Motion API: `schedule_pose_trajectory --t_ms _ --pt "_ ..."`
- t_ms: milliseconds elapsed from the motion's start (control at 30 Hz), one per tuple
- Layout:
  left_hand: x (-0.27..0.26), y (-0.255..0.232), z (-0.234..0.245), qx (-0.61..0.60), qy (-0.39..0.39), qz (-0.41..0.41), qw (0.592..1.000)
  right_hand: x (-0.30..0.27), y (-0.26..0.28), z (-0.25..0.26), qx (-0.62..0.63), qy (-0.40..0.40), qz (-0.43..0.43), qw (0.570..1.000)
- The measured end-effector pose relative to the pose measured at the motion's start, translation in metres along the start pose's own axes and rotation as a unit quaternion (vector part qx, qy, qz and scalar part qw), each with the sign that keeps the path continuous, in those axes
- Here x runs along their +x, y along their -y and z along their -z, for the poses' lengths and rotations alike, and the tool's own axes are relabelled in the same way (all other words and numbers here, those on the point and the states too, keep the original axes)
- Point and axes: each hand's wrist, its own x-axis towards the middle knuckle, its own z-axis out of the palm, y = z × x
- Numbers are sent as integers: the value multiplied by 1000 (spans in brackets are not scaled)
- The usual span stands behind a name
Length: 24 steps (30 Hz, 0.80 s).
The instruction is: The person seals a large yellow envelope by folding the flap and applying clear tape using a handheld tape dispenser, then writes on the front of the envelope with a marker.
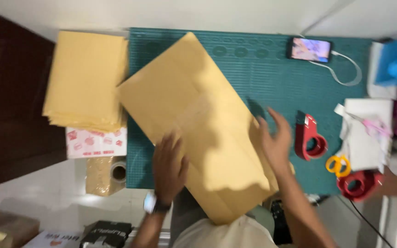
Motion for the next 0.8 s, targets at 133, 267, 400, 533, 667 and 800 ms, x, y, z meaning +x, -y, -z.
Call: schedule_pose_trajectory --t_ms 133,267,400,533,667,800 --pt "58 -3 -63 123 151 -158 968 -154 -68 31 3 -223 -114 968" --pt "70 -12 -111 248 298 -208 898 -222 -68 -9 263 -326 -384 823" --pt "52 -20 -100 234 332 -235 883 -223 -71 -34 363 -271 -500 738" --pt "23 -33 -91 259 384 -274 843 -224 -95 -50 386 -354 -454 721" --pt "12 -35 -96 239 359 -297 852 -180 -7 -20 264 -349 -429 790" --pt "7 -26 -102 231 339 -326 852 -188 -60 -49 186 -357 -490 773"
